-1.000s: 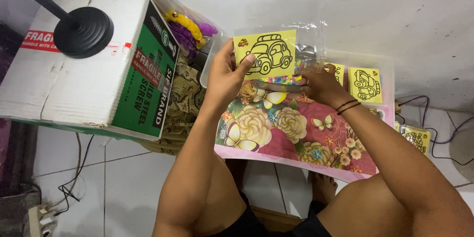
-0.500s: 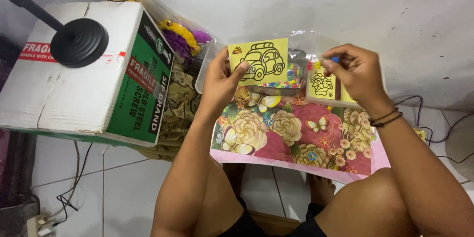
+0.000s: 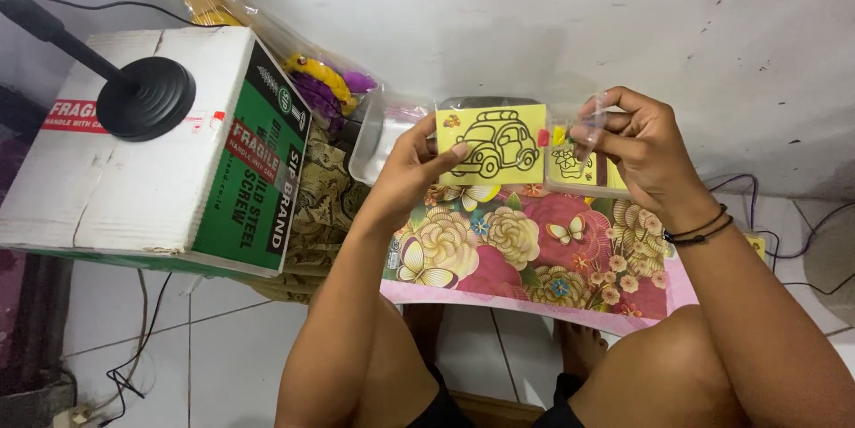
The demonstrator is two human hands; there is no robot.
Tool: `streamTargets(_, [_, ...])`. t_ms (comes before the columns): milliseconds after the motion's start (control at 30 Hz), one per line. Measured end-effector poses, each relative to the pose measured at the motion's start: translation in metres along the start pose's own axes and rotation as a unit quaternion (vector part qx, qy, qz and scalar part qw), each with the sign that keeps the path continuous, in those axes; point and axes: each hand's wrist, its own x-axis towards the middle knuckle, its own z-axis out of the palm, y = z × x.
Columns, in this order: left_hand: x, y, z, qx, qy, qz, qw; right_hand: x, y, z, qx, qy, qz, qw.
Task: The person sits on the floor and packs small yellow cards with black drawings into clear plastic bags. They also add small colorful plastic pieces into the bags. The person places the filled bags on the floor next to them.
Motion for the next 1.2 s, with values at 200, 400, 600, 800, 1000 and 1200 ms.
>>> streamTargets(200, [0.006,-0.027,-0.009,-0.029,-0.034,-0.001,0.999,-0.002,-0.010,0.013,-0.025,0.004,-0.019,1.000])
streamTargets(400, [0.004,-0.023,0.002,-0.049,-0.060,0.004,0.997,-0.006,-0.012,0.012,-0.020,0.000,-0.025,0.999])
streamTargets(600, [0.003,-0.020,0.004,-0.031,-0.066,0.010,0.997,-0.005,-0.013,0.013,-0.022,-0.003,0.000,1.000])
streamTargets(800, [-0.002,-0.017,0.008,0.023,-0.072,0.010,0.997,0.002,0.002,0.001,-0.017,-0.026,-0.007,0.999])
streamTargets(1000, [0.000,-0.019,0.010,-0.003,-0.103,0.013,0.995,-0.002,-0.006,0.022,-0.044,-0.040,0.006,0.998])
streamTargets(1200, [-0.005,-0.015,0.018,-0.014,-0.125,0.000,0.992,-0.010,0.012,0.028,-0.109,-0.069,-0.002,0.992])
